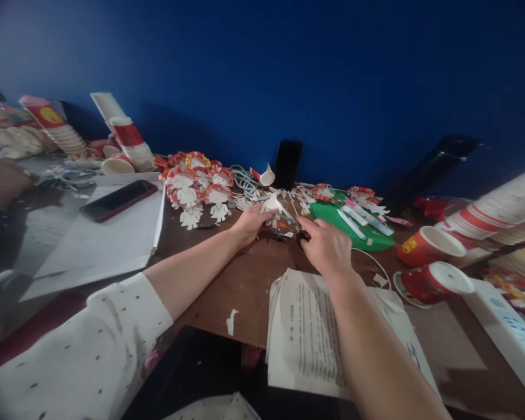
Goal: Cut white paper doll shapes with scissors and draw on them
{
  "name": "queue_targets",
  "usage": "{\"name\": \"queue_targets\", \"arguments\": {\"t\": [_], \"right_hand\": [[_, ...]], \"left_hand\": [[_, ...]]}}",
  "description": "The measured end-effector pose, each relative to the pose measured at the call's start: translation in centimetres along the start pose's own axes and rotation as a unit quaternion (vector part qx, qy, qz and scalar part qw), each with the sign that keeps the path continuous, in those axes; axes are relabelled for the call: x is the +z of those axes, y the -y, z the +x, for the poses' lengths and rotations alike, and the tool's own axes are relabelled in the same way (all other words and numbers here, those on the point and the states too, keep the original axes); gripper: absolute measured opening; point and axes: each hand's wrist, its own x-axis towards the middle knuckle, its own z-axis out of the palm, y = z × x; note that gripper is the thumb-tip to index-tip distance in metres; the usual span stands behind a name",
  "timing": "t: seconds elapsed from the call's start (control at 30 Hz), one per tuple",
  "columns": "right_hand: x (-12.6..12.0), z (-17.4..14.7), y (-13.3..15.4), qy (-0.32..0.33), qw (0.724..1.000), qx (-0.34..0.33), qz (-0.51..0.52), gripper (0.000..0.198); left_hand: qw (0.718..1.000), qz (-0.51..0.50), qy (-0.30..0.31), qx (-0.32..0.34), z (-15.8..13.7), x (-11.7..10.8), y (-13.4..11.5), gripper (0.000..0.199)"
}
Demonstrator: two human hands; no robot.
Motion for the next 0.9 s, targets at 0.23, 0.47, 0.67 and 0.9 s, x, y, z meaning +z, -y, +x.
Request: {"name": "queue_targets", "arguments": {"t": [0.23,0.47,0.67,0.9], "right_hand": [[-0.3,0.0,0.3,0.047,0.998,0.02,-0.037,0.048],[-0.7,0.1,0.7,0.063,0.996,0.016,-0.056,0.049],[-0.5,0.3,0.9,0.085,0.995,-0.002,-0.058,0.047],[0.1,0.4,1.0,0.109,0.992,0.0,-0.065,0.044]], "left_hand": [[0.999,-0.007,0.034,-0.001,0.5,-0.6,0.2,0.008],[0.999,-0.008,0.046,0.022,0.9,-1.2,0.2,0.016],[0.999,0.004,0.043,0.025,1.2,-1.6,0.2,0.011],[0.999,0.028,0.024,0.037,1.1,-2.0,0.1,0.015]]}}
